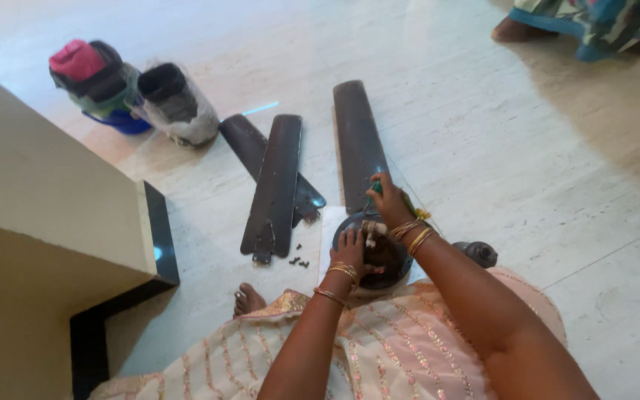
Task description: The person sits on the floor and uses a screwdriver to attach a fan blade to the ceiling fan motor housing. They align the blade, insert screws, and tighten them to secure the blade in place.
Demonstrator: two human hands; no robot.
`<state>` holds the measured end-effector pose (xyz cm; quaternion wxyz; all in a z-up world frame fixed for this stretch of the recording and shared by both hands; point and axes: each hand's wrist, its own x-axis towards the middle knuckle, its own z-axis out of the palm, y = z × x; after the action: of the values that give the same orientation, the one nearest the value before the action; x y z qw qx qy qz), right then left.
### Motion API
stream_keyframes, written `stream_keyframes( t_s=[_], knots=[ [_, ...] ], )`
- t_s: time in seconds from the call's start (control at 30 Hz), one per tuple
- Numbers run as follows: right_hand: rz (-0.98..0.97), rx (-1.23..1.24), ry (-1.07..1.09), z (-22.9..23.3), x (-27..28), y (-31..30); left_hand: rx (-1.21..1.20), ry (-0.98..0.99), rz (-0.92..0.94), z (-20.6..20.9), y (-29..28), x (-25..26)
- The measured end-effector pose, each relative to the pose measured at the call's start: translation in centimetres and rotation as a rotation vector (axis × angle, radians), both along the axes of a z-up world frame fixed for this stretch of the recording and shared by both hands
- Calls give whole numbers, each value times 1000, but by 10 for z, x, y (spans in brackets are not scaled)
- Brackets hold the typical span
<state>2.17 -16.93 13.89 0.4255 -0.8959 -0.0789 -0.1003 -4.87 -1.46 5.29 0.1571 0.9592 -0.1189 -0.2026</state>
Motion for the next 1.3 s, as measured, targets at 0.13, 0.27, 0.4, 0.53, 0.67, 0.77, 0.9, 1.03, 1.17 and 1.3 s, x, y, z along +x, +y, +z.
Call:
stream_keyframes(
  t_s=[0.13, 0.27, 0.4, 0.53, 0.67, 0.77, 0.9, 1.03, 1.17, 1.3],
  knots=[
    [-39, 29, -125, 11, -2, -4, -22, 21, 6, -11, -3, 5],
    [-46, -1, -35, 18, -5, -2, -23, 53, 13, -6, -4, 4],
    [-15, 11, -41, 16, -7, 4, -29, 7, 18, -3, -4, 0],
    [3, -36, -2, 13, -9, 5, -18, 31, 21, -3, -4, 0],
    [-32, -53, -1, 11, -8, 4, -20, 37, 23, -2, -4, 0],
    [-50, -32, -34, 8, -5, 3, -17, 27, 17, 1, -4, 1],
    [-73, -29, -39, -2, -1, 0, -17, 62, 13, 2, -2, 0],
    [-111, -67, -91, -12, 1, -3, -9, 31, 7, 2, -1, -2],
    [-128, -59, -103, -21, 2, -3, -3, 18, -3, 3, 0, -3],
    [-134, -3, -49, -25, 8, -3, -7, 36, 6, 6, 0, -2]
  ],
)
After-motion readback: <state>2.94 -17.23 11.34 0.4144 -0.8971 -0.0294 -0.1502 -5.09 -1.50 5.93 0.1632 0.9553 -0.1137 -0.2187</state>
